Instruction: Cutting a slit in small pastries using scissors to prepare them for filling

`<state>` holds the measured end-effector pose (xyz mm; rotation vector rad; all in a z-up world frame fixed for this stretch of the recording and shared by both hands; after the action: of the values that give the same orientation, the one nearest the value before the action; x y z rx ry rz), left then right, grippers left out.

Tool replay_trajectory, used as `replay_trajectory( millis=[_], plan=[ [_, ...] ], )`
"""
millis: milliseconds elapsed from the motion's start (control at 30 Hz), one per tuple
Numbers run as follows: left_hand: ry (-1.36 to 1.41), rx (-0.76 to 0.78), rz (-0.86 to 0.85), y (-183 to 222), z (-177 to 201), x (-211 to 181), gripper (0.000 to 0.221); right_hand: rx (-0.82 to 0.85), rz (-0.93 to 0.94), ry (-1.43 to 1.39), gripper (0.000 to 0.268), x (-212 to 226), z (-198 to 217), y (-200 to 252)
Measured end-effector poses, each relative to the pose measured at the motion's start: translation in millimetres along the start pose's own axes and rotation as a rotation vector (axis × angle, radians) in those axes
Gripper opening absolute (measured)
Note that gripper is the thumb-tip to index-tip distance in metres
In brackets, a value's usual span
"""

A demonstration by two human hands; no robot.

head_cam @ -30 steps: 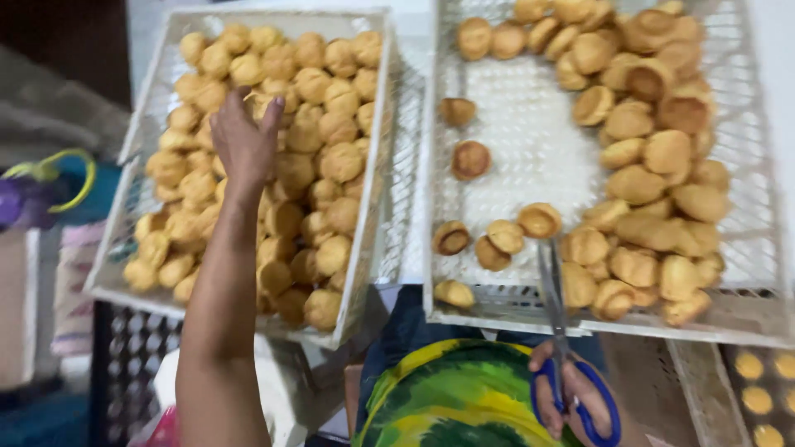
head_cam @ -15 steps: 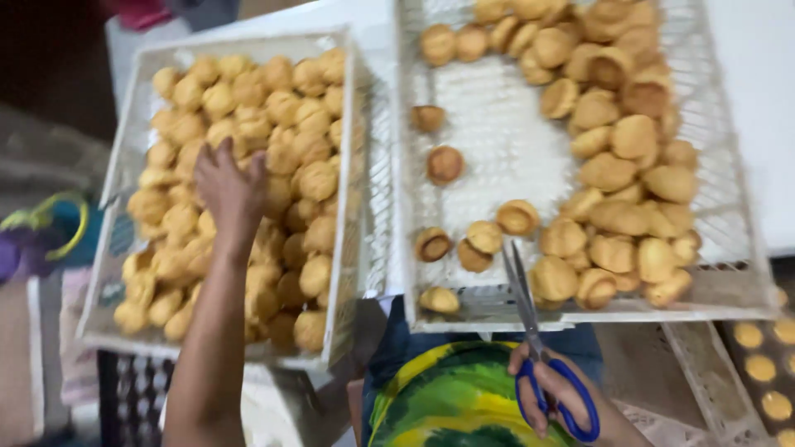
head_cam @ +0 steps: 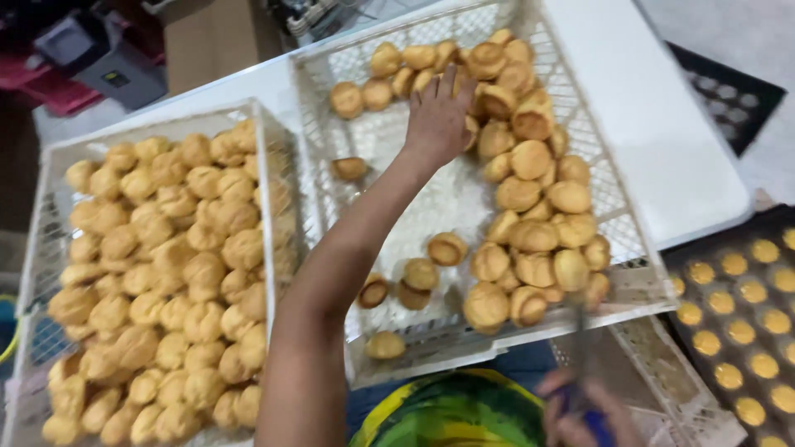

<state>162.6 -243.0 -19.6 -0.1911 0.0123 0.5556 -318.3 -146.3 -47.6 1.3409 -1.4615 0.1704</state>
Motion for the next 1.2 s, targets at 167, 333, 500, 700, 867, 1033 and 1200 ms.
replay_trajectory(
  millis=[167, 333, 500, 700, 867, 1033, 1200],
  plan=[
    [-0.127, 0.342, -0.179, -11, 15, -51, 0.079, -0.789, 0.194, 1.008, 0.063, 171, 27, -27],
    [0.014, 0.354, -0.199, 2, 19, -42, 0.072, -0.6, 0.221, 1.235, 0.061, 258, 0, -113],
    [-0.239, 0.21, -0.121, 64, -4, -4, 0.037, -0.511, 0.36, 1.426, 0.06, 250, 40, -203],
    [-0.246, 0.016, 0.025, 193, 87, 46, 0.022, -0.654, 0.358, 1.659, 0.035, 275, 17, -210],
    [-0.037, 0.533, 0.246, 253, 100, 57, 0.064, -0.732, 0.684, 2.061, 0.046, 292, -15, -160],
    [-0.018, 0.437, 0.256, 263, 64, 72, 0.064, -0.765, 0.687, 2.129, 0.051, 311, -42, -121],
    [0.065, 0.471, 0.212, 259, 91, 54, 0.052, -0.759, 0.721, 2.183, 0.047, 289, -18, -146]
  ],
)
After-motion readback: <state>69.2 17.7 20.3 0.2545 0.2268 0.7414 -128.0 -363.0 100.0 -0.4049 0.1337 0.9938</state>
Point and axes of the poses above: each hand's wrist, its own y-axis away from the middle knuckle, its own z-axis out of the back of the hand, x = y × z, the point moved 1 cm from there along -y, towards the middle knuckle, and after that the axes turned 5 degrees about z, right-handed, at the moved point
